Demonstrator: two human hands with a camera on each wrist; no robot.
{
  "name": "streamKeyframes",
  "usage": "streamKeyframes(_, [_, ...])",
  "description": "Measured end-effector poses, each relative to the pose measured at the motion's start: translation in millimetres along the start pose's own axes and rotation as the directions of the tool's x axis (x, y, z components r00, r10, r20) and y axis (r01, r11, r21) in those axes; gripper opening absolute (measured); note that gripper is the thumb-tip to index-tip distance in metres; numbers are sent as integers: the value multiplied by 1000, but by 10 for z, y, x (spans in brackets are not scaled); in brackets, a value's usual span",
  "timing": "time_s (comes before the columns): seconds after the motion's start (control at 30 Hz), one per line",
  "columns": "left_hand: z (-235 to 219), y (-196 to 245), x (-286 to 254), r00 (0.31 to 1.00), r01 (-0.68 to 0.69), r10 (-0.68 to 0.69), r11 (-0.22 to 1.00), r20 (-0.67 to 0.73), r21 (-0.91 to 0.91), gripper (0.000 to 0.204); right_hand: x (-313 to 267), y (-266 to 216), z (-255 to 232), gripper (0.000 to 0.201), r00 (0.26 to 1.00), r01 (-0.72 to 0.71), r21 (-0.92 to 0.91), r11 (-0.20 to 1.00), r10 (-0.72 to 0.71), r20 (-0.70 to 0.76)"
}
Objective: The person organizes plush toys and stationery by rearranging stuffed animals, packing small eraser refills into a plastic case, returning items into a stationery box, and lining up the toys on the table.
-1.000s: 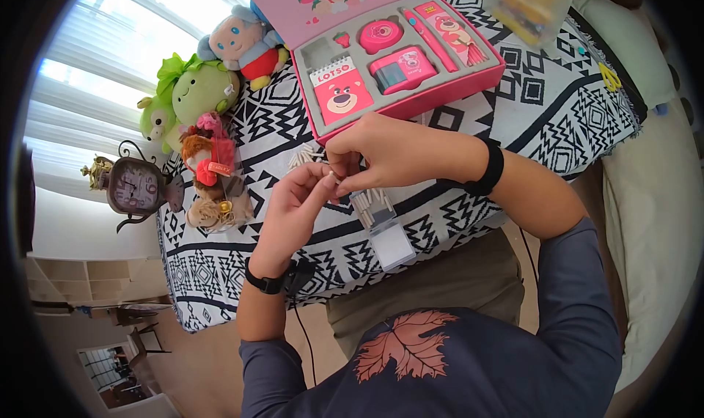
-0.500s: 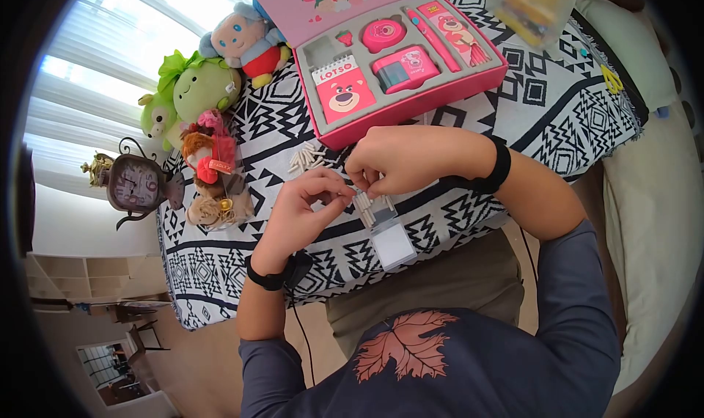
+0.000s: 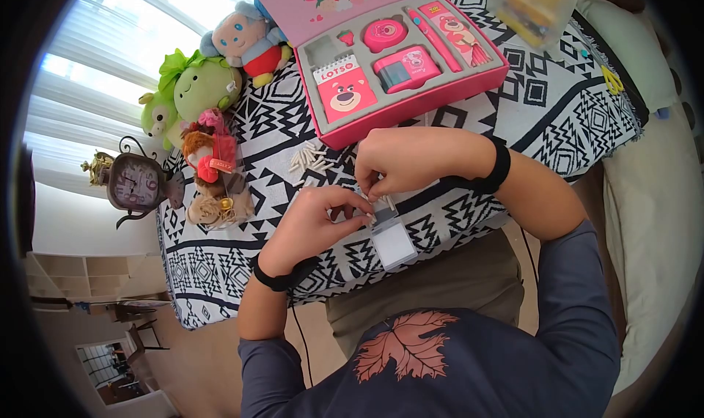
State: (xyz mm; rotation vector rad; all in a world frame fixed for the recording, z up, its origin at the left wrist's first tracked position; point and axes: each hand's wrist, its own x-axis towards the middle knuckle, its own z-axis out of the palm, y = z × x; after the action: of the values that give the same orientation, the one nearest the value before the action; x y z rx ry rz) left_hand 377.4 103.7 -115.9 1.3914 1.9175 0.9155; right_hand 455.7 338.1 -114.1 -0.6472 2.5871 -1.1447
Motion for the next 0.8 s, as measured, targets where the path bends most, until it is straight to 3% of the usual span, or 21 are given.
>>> streamKeyframes(0.17, [4, -38, 3, 996, 17, -15, 1000, -85, 24, 16, -4, -41, 19, 15, 999, -40, -29, 999, 41, 29])
streamKeyframes(0.27, [-23, -66, -26, 998, -15, 19, 997, -59, 72, 19, 3, -85, 14, 17, 994, -104, 57, 993, 102, 41])
streamKeyframes(0.33, [-35, -17, -26, 999, -1, 4, 995, -37, 97, 20, 11, -158, -7, 17, 967, -228, 138, 964, 208, 145])
streamKeyframes(0.57, [-14, -32, -46, 1000, -3, 4, 986, -7, 167, 24, 25, -139, 39, 13, 980, -134, 80, 988, 119, 162])
streamKeyframes(0.8, [-22, -8, -43, 1000, 12, -12, 990, 0, 141, 23, 20, -185, 42, 12, 958, -240, 163, 957, 206, 201])
